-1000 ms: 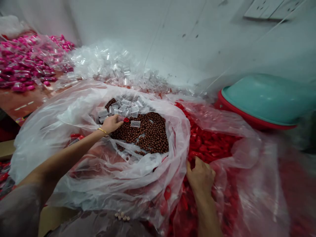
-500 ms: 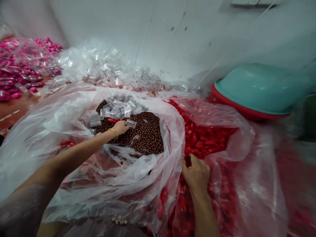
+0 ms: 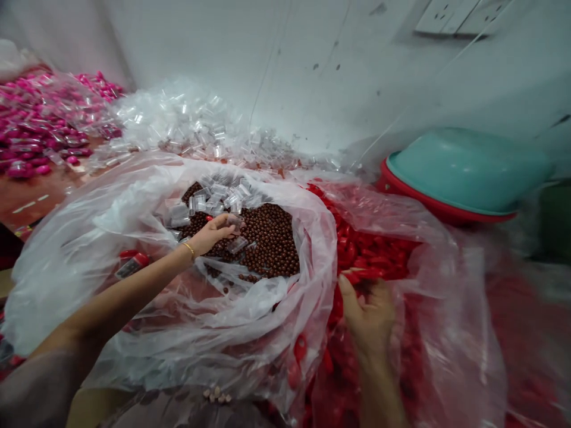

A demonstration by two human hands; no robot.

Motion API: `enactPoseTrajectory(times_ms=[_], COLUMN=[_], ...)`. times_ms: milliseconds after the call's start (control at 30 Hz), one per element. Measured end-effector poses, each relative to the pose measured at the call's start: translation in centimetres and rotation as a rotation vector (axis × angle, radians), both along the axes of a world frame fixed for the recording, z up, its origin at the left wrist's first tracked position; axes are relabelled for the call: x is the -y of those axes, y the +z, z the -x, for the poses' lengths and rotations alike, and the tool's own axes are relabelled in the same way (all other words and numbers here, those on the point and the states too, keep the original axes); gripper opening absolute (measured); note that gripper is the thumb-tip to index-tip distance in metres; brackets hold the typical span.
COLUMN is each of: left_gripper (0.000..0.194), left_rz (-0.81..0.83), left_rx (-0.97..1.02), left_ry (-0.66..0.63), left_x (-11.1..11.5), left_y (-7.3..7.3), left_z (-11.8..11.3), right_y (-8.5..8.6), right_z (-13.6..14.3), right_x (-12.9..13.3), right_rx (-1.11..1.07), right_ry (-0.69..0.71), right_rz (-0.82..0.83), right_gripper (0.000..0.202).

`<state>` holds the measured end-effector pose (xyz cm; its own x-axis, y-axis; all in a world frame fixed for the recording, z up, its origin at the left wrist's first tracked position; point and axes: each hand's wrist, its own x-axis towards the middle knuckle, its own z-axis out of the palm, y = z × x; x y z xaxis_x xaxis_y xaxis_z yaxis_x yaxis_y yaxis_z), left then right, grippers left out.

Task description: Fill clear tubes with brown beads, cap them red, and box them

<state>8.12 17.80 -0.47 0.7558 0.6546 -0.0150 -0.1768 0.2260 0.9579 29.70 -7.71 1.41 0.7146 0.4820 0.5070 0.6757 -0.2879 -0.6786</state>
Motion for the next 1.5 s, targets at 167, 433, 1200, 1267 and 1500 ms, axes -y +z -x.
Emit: enactPoseTrajectory(times_ms=[167,433,1200,1267,1500], left_gripper=[0.047,0.044,0.042,0.042,0.037], left_rz=[0.166,0.111,-0.154,-0.167,-0.316], left_rx=[0.043,0.096,0.000,-0.015,-0.151], left_ry=[-0.070,-0.134,-0.138,-0.155,-0.120], left_x=[1.2,3.3,11.5,11.6,12.1], left_y=[-0.5,0.8,1.8,1.8,1.7], left_z=[0.7,1.5,2.0,2.1,2.3], right_y=[1.7,1.3,1.6,1.7,1.2], right_z=[4.3,8.6,10.6,10.9,12.0], right_x=[-4.4,-9.7,-5.2,-4.9,-3.1], right_rx=[-0.362,-1.047,-0.134,-0.122,-0.105], right_ry=[0.336,0.495,0.577,0.583,0.534], right_rz=[-0.179,-0.292,-0.110,-0.101,-0.083], right_gripper=[0.023,0.031,0.019,0.019,0.018])
